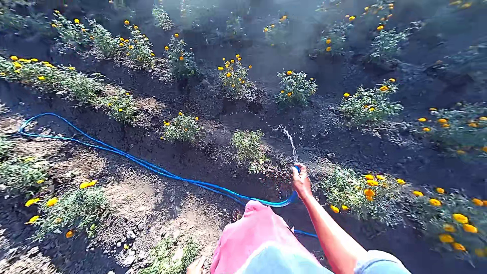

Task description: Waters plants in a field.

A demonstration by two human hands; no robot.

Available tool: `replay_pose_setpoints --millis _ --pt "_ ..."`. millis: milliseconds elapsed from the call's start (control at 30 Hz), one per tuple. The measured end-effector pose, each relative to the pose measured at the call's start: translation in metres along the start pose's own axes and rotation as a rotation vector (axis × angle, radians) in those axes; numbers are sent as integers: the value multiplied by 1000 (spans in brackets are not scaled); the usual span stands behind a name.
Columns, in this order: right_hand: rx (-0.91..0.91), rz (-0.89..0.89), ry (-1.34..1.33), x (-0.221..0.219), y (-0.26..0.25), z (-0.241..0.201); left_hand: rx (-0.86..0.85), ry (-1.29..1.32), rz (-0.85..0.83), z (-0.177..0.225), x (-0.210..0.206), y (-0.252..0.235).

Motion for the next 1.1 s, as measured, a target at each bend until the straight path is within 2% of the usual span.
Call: replay_pose_setpoints --millis 100,200,333,433,500,600,733,900,1100 --pt "-82 62 -215 23 -2 2 -145 -120 -107 47 -14 -33" --pt "-106 59 -394 38 -2 -5 -344 -291 -246 139 -55 -19" --pt "-162 30 -479 60 1 -26 -578 -683 -444 245 -140 22" --pt "-224 -28 -487 87 1 -38 -735 -991 -536 282 -220 43" --pt "-235 -83 -493 114 -1 -42 -776 -1138 -587 287 -276 52" --pt "-224 -143 -493 162 -3 -35 -810 -1286 -621 270 -353 66" --pt "-201 -184 -512 224 -6 -5 -843 -1360 -607 265 -429 103" --pt "-155 -196 -428 299 -23 37 -879 -1441 -775 252 -512 147" --pt "-126 -253 -277 402 -25 70 -890 -1528 -1103 247 -627 229"
Point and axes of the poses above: each hand's wrist, its own y-axis away from the middle knuckle, its own x-axis out of the back of the hand, z = x × y, the point moved 4 cm from there along -y, towards the middle knuckle, and after that the axes turned 9 degrees about -z, right-handed, at the moved point
